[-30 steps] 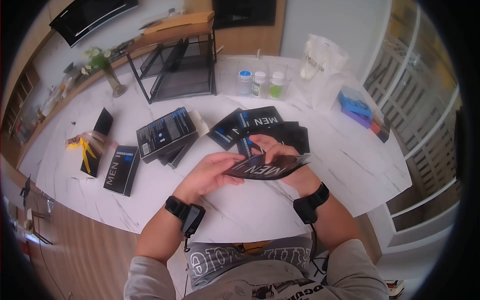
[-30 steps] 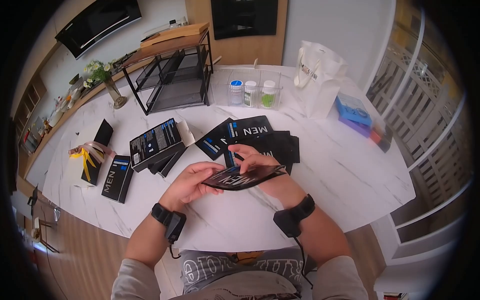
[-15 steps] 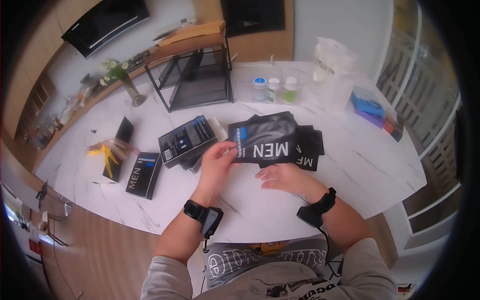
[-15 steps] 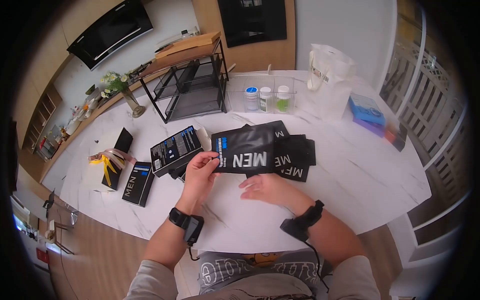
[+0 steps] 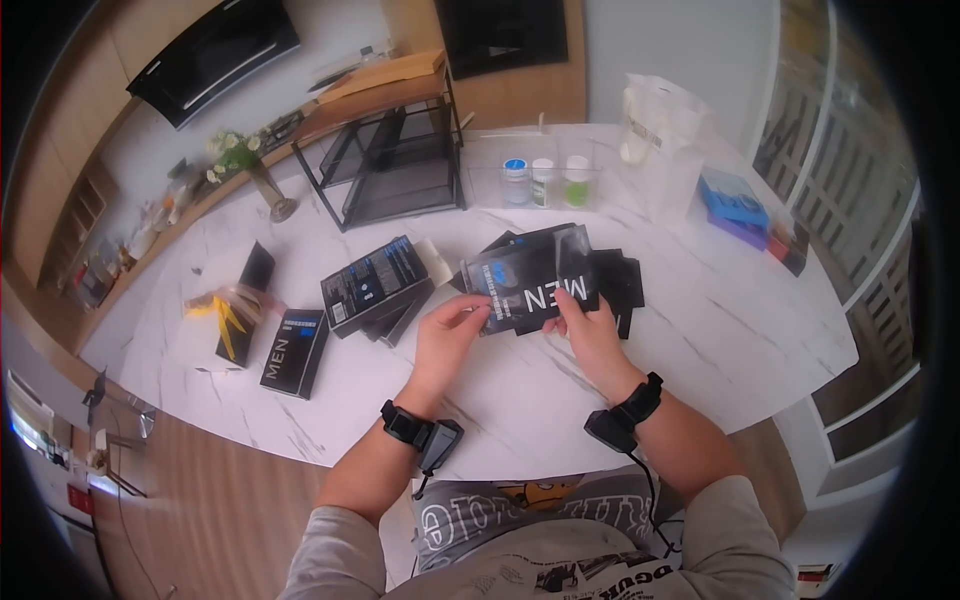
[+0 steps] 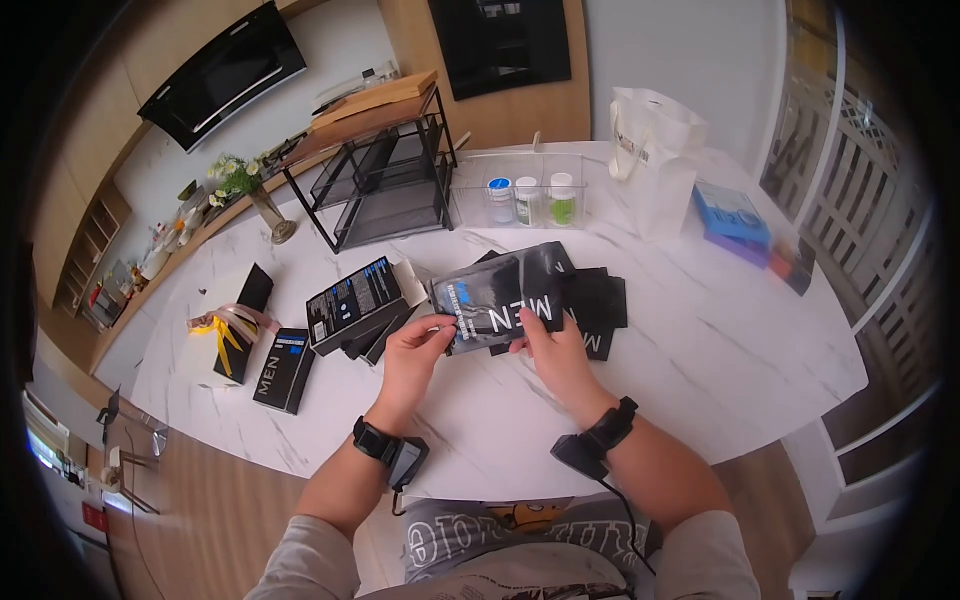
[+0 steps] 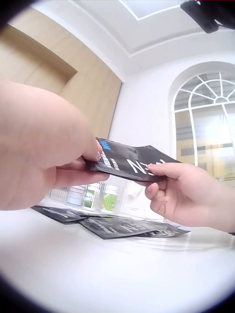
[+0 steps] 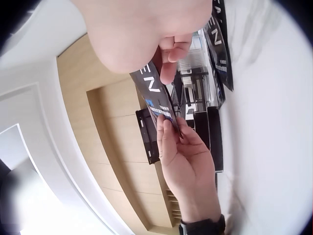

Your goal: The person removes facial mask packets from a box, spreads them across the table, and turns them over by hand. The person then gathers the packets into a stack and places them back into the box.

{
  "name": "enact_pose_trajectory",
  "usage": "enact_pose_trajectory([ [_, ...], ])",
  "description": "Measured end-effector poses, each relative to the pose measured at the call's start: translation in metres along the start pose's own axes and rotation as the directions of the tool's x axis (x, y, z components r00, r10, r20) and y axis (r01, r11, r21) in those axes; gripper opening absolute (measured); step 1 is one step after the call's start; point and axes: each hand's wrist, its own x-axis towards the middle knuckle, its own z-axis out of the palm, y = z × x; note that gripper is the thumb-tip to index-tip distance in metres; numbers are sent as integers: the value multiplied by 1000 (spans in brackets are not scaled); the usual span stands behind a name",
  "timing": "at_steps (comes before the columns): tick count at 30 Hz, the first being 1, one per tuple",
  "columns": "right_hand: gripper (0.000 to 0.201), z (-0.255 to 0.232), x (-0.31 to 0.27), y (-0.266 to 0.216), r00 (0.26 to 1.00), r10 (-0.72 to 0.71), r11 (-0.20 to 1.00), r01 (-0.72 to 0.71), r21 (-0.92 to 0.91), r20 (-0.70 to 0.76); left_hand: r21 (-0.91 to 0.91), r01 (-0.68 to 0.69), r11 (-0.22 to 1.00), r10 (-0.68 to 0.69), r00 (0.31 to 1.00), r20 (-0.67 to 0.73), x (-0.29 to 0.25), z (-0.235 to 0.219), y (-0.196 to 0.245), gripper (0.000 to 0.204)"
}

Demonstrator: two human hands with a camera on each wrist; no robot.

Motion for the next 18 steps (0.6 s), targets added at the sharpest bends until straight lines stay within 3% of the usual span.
enact_pose_trajectory([
  [3, 25, 0, 2, 4, 990, -132, 990, 129, -57, -55, 37, -15, 999, 12, 998, 61, 4, -6, 0, 15],
  [6, 25, -5, 7, 12, 985, -152, 987, 147, -66, -77, 125, -116, 985, 93, 980, 176, 14, -22, -6, 15],
  [9, 25, -8, 9, 8, 988, -112, 993, 115, 27, -109, 356, -177, 918, 140, 982, 126, 14, -43, 31, 14],
  [10, 25, -9, 9, 10, 992, -80, 994, 86, 65, -101, 466, -183, 866, 156, 983, 96, 16, -53, 43, 15],
  [12, 26, -11, 14, 12, 997, -27, 991, 36, 128, -72, 740, -285, 610, 292, 948, 124, 22, -72, 74, 25],
  [14, 26, -10, 11, 9, 998, 9, 986, 1, 169, -54, 836, -344, 427, 317, 923, 218, 39, -106, 78, 41],
  [15, 25, -9, 10, 8, 999, 26, 981, -16, 191, -46, 923, -267, 277, 206, 955, 214, 41, -121, 80, 68],
  [18, 24, -9, 10, 6, 999, 53, 970, -48, 238, -12, 963, -193, 189, -7, 980, 198, 49, -152, 83, 92],
])
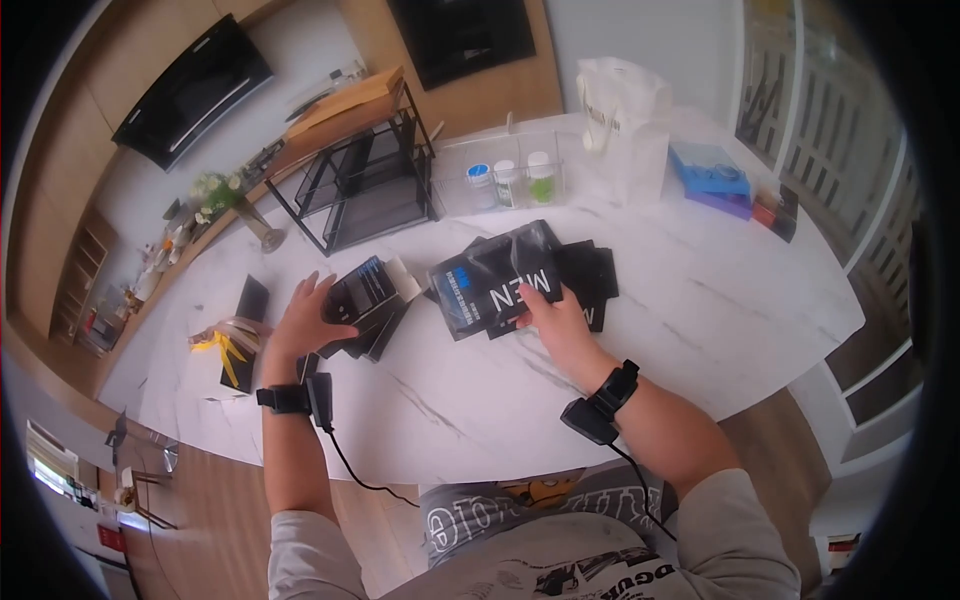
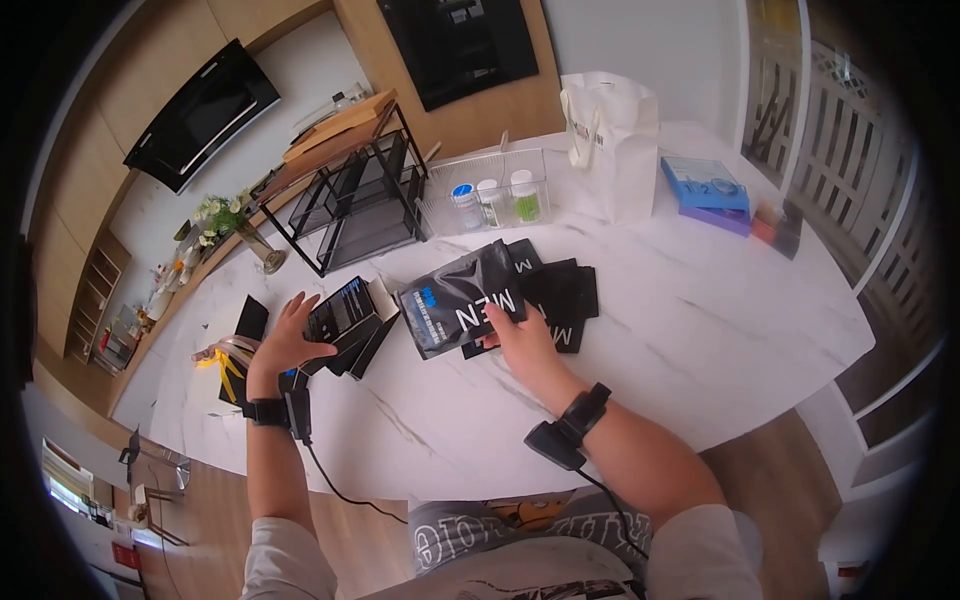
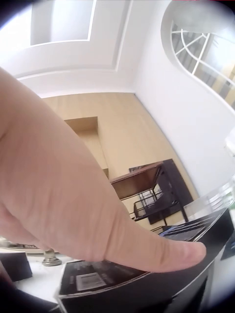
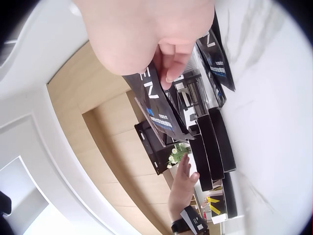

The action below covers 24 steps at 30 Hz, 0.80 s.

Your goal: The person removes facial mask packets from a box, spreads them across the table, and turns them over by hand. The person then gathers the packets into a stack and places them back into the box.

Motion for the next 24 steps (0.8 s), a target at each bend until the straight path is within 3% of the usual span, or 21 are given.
enact_pose_trajectory([
  [1, 23, -1, 0, 0, 1000, 8, 1000, -8, 10, 11, 20, 53, 998, -54, 996, 65, 3, -2, -9, 104],
  [4, 21, -4, 5, 6, 999, -6, 994, 2, 114, 32, -211, 167, 963, -107, 957, 270, 7, -12, -10, 102],
  [7, 20, -5, 4, 1, 998, 43, 984, -50, 172, 45, -211, 212, 954, -132, 931, 340, 8, -19, 4, 100],
  [14, 20, -8, 2, -4, 978, 159, 961, -184, 205, 133, -171, 150, 974, -108, 966, 235, 2, -29, 39, 100],
  [15, 19, -9, 2, -6, 972, 162, 950, -200, 239, 168, -174, 49, 984, -20, 986, 166, 0, -28, 39, 101],
  [19, 20, -10, 5, -3, 958, 116, 864, -228, 449, 262, -330, -142, 933, 181, 979, 90, -12, -26, 53, 110],
  [24, 20, -8, 3, -10, 970, 155, 934, -205, 292, 186, -388, -268, 882, 330, 939, 101, -17, -18, 68, 104],
])
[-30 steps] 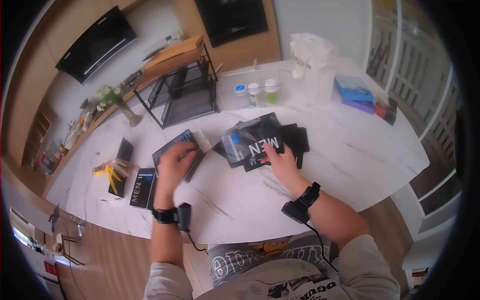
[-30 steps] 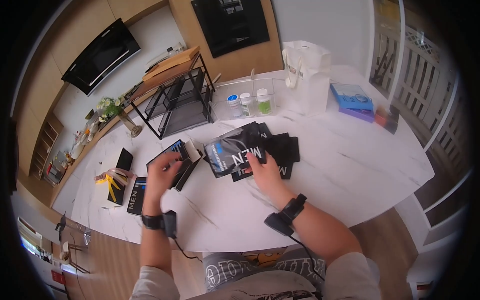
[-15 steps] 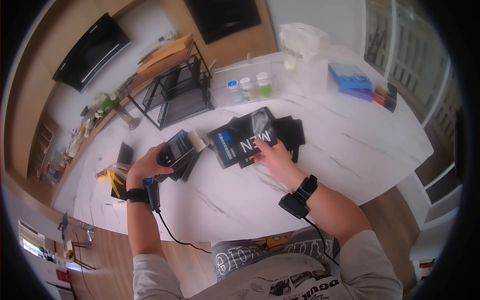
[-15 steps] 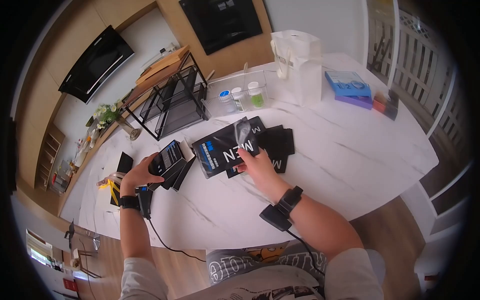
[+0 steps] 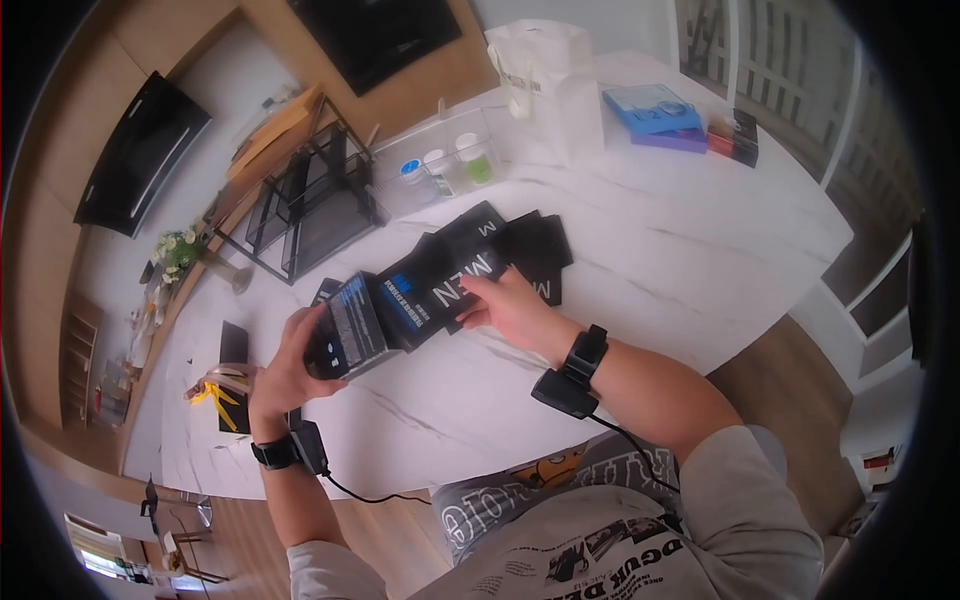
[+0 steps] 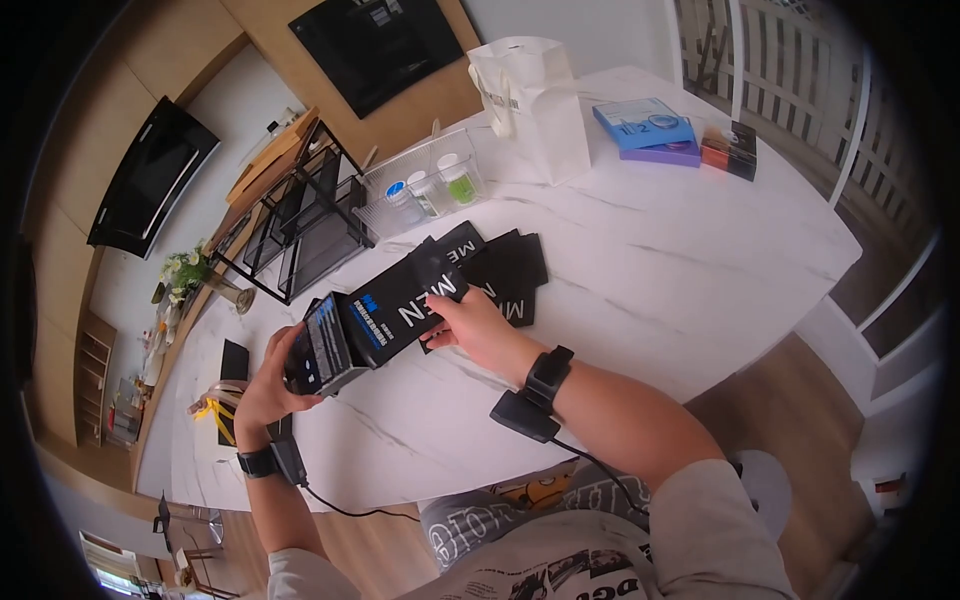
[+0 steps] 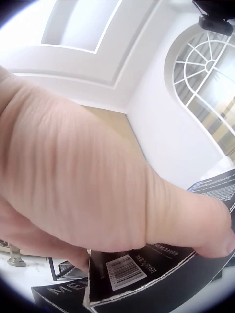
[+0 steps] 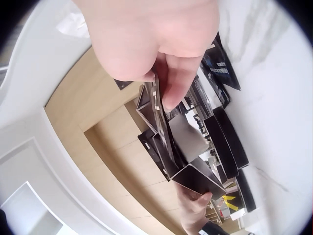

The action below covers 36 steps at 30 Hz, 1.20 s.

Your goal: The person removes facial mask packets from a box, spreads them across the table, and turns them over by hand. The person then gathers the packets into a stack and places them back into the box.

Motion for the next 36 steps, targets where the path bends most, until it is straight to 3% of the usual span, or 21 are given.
enact_pose_trajectory([
  [2, 20, 1, 0, 2, 999, -30, 999, 30, -18, -25, 39, 8, 999, -9, 999, 32, -1, 4, 7, 103],
  [8, 25, 10, -1, 12, 987, -124, 986, 111, -126, -99, 91, 16, 996, -10, 998, -68, 0, 25, 22, 102],
  [11, 33, 14, -4, 24, 990, -126, 911, 91, -402, -61, 203, 21, 979, 0, 995, -103, 6, 40, 35, 104],
  [14, 36, 11, 0, 30, 973, -231, 806, 207, -555, 28, 225, 58, 973, -30, 992, -126, 10, 49, 41, 102],
  [17, 34, 23, -10, 5, 915, -365, 818, 226, -529, -173, 164, 75, 984, -53, 989, -135, 10, 49, 32, 102],
  [20, 36, 12, -3, 11, 921, -376, 778, 254, -575, -101, 184, 79, 980, -52, 988, -148, 10, 49, 32, 102],
  [21, 35, 18, -7, 13, 928, -363, 727, 223, -650, -87, 144, 70, 987, -51, 990, -129, 11, 49, 35, 102],
  [22, 32, 18, -10, 17, 922, -387, 543, 249, -802, 24, 153, 65, 986, -45, 990, -134, 10, 51, 38, 102],
  [24, 31, 19, -10, 25, 810, -503, 300, 490, -818, 301, 169, 50, 984, -26, 989, -142, 10, 56, 41, 102],
  [25, 31, 21, -15, 23, 858, -441, 366, 440, -820, 263, 172, 48, 984, -22, 988, -150, 9, 58, 41, 102],
  [29, 24, 23, -15, 21, 799, -486, 250, 515, -820, 354, 185, 30, 982, 2, 986, -168, 1, 55, 34, 103],
  [32, 20, 19, -10, 5, 800, -563, 346, 455, -820, 207, 148, 35, 988, 1, 972, -237, -8, 38, 21, 101],
  [33, 17, 14, -3, 1, 747, -646, 371, 489, -790, 159, 108, 62, 992, -33, 968, -248, -11, 30, 16, 100],
  [34, 15, 3, 4, -1, 774, -629, 423, 421, -802, 74, 67, 88, 994, -68, 964, -258, -14, 20, 10, 99],
  [36, 12, -18, 16, -5, 747, -660, 373, 411, -832, 74, 42, 143, 989, -129, 961, -243, -17, 4, -3, 96],
])
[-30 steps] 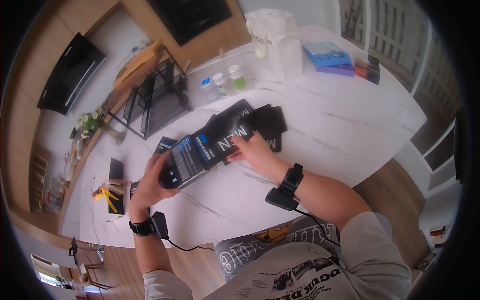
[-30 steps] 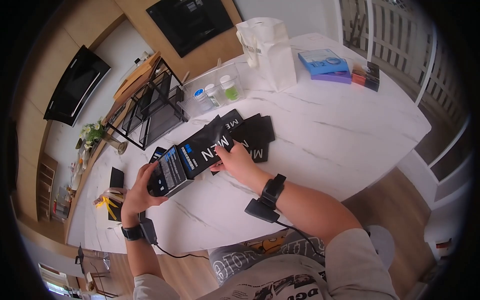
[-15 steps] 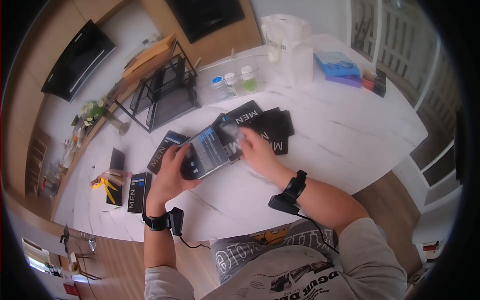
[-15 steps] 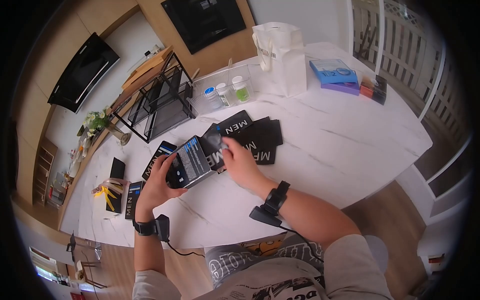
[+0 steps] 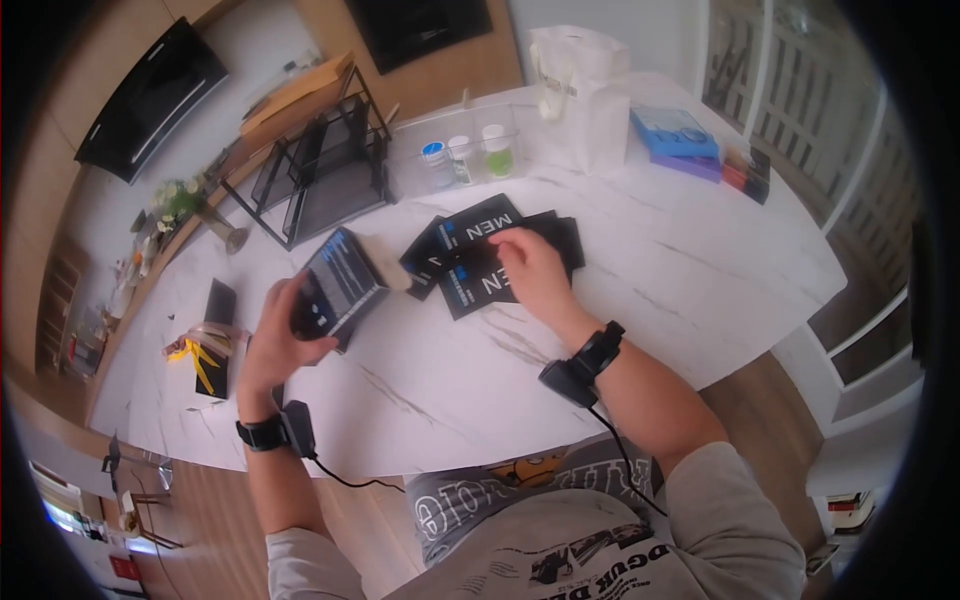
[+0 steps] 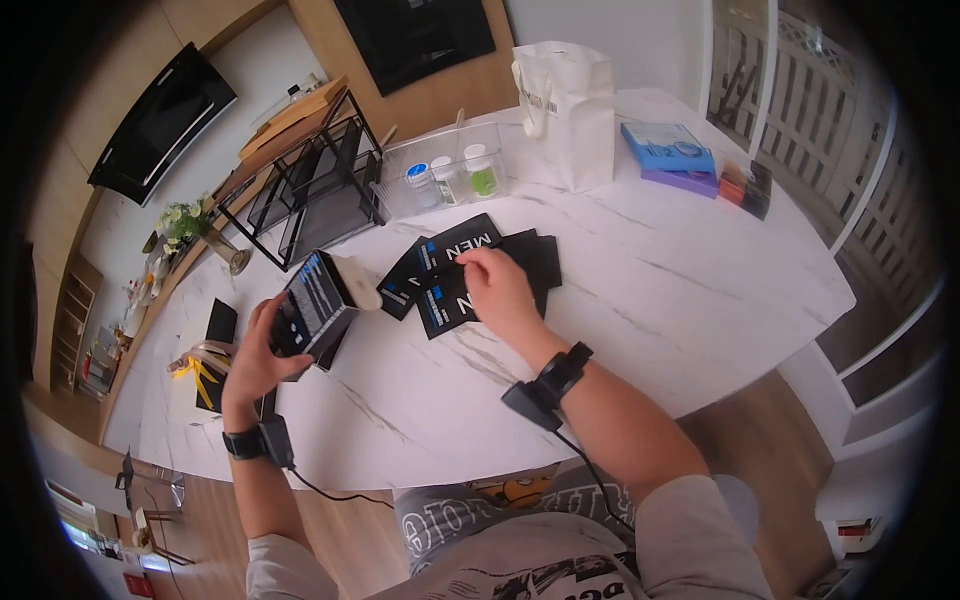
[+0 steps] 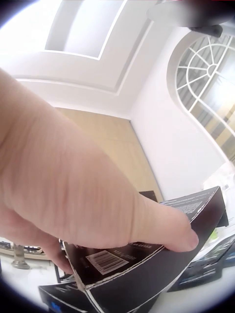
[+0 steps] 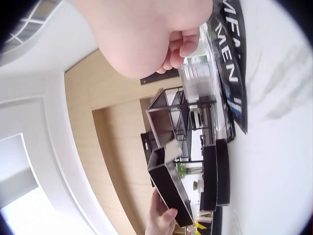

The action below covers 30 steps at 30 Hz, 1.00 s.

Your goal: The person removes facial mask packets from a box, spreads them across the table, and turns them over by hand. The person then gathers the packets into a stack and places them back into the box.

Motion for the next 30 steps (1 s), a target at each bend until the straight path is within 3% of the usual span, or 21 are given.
enact_pose_trajectory([
  [3, 12, -13, 7, 4, 989, 103, 978, -80, -193, 108, 18, 151, 988, -152, 984, 93, 7, -13, -26, 91],
  [6, 12, -10, 3, 17, 963, -53, 958, 124, -259, 262, 211, 237, 948, -275, 946, 173, 13, -12, -39, 88],
  [7, 25, -12, 3, 18, 927, -11, 939, 138, -314, 376, 206, 260, 944, -299, 935, 190, 12, -8, -47, 85],
  [10, 48, -9, -5, 15, 873, -129, 798, 373, -473, 471, 143, 165, 976, -186, 970, 155, 10, -4, -61, 79],
  [11, 66, -9, -8, 13, 852, 24, 723, 347, -598, 523, 189, 102, 977, -120, 989, 87, 7, -3, -63, 74],
  [13, 61, -8, -9, 6, 823, 104, 678, 353, -645, 559, 297, -16, 955, 28, 999, -37, 7, -2, -55, 65],
  [14, 59, -7, -8, 2, 807, 146, 654, 354, -668, 571, 213, -36, 976, 48, 997, -53, 8, -2, -49, 60],
  [17, 47, -6, -5, -13, 704, 218, 661, 402, -633, 675, -105, -78, 991, 69, 994, -84, 7, 1, 3, 43],
  [18, 42, -5, -8, -10, 701, 169, 671, 433, -602, 693, -189, -60, 980, 66, 998, 21, 6, 5, 9, 41],
  [20, 31, -3, -14, -1, 690, 66, 683, 495, -537, 721, -307, -130, 943, 159, 985, 70, 6, 25, 19, 36],
  [22, 21, 1, -13, -7, 642, 88, 684, 517, -515, 761, -384, -136, 913, 199, 971, 129, 10, 45, 32, 33],
  [24, 17, 2, -13, -15, 588, 111, 723, 505, -470, 802, -415, -144, 898, 201, 975, 98, 16, 74, 30, 36],
  [28, 29, -2, -24, -20, 544, -16, 810, 499, -308, 839, -310, -163, 937, 228, 956, 187, 21, 115, 29, 51],
  [29, 35, -2, -24, -22, 479, 14, 830, 484, -277, 878, -281, -186, 942, 250, 945, 212, 19, 122, 28, 55],
  [30, 36, -2, -27, -26, 467, -4, 842, 479, -249, 884, -208, -213, 955, 257, 941, 218, 16, 130, 26, 68],
])
